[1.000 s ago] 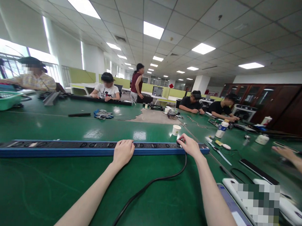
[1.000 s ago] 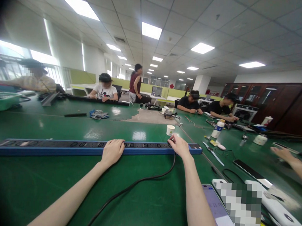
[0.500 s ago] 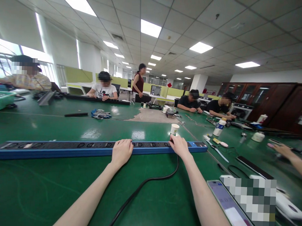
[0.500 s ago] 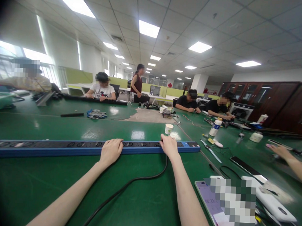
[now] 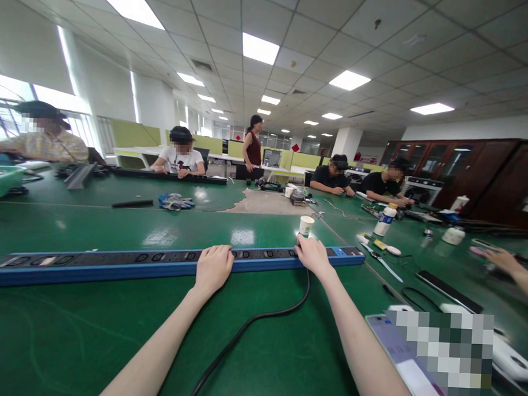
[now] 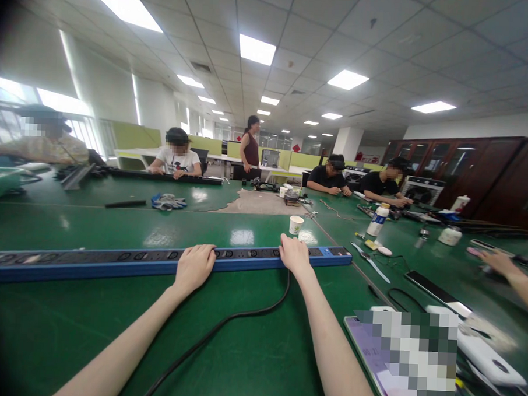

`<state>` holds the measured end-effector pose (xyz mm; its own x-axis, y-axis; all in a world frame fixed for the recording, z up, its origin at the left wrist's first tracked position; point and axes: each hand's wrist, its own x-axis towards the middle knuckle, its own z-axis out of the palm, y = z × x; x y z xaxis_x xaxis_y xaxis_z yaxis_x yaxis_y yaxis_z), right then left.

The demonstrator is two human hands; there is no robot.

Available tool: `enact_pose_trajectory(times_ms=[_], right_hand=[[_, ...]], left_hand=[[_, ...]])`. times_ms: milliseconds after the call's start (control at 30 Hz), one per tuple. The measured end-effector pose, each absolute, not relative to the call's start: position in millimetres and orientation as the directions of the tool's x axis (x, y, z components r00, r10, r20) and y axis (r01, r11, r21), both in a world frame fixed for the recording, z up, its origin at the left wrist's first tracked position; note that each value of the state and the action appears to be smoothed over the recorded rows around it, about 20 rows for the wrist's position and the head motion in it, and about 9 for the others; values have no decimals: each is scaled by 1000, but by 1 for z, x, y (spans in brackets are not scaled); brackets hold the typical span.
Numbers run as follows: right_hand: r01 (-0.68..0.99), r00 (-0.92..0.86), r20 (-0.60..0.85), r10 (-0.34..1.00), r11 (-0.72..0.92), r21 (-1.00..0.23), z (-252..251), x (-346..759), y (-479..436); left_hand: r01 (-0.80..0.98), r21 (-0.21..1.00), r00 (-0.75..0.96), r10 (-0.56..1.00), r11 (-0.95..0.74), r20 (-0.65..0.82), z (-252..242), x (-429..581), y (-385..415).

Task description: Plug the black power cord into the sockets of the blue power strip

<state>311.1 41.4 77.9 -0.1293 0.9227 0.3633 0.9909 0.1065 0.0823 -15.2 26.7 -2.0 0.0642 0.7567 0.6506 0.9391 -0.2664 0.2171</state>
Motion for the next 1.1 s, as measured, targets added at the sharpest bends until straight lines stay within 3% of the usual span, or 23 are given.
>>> enact_pose_trajectory(times_ms=[200, 533, 733, 900, 1000, 1100], right_hand=[[997, -61, 300, 952, 72, -24, 75, 328, 43], [991, -123, 335, 934, 135, -13, 70, 332, 45], [945, -165, 281, 945, 233, -231, 80, 346, 46], [768, 6, 534, 845, 338, -544, 109, 367, 47], [678, 86, 626, 775, 414, -607, 130, 395, 43], [700, 142, 581, 802, 333, -631, 133, 426, 41]], left_hand=[[929, 256, 41, 763, -266, 646, -2, -13, 26], [931, 258, 31, 759, -259, 650, -1, -12, 25], [943, 229, 35, 755, -243, 654, -1, -12, 26], [946, 203, 49, 729, -254, 683, -4, -14, 29], [946, 187, 55, 701, -265, 711, -7, -14, 32], [947, 176, 61, 686, -270, 725, -9, -15, 33]])
